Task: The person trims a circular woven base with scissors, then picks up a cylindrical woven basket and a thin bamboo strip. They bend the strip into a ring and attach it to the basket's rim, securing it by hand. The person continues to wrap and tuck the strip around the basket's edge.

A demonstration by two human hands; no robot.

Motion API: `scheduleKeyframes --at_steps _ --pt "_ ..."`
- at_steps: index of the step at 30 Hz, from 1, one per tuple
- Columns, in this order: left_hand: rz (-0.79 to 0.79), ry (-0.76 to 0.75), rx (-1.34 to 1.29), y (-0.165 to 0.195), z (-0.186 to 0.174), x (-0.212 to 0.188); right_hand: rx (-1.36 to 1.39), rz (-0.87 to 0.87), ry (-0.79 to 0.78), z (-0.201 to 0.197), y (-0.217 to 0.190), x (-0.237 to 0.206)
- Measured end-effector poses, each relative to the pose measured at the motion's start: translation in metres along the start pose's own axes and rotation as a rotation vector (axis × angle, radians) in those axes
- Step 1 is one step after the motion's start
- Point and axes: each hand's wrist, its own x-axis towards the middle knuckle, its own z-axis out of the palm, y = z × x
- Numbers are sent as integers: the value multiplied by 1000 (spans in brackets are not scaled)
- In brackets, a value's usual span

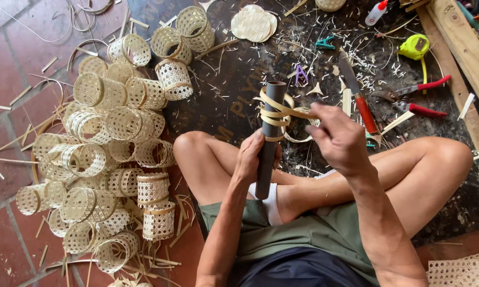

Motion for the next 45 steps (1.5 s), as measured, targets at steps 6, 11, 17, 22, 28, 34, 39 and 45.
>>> scheduleKeyframes --at_steps 6,11,17,22,28,34,39,45 --pt "297 230 1158 16 -2 0 165 280 25 4 10 1" --pt "307 258 1626 48 -9 -2 768 403 260 -16 35 6" --pt "-127 486 1712 85 -56 43 1160 475 305 -49 56 -1" --pt "-167 521 1846 82 -100 98 1479 591 141 -72 67 -11" --pt "-16 558 1847 64 -117 139 1781 508 9 -81 81 -22" --pt "168 545 2073 53 -110 155 1798 308 -105 -80 99 -12" --pt "-71 201 361 28 -85 145 1792 319 -203 -75 116 9" --pt "-53 -372 -15 15 -55 87 1865 381 -134 -63 131 27"
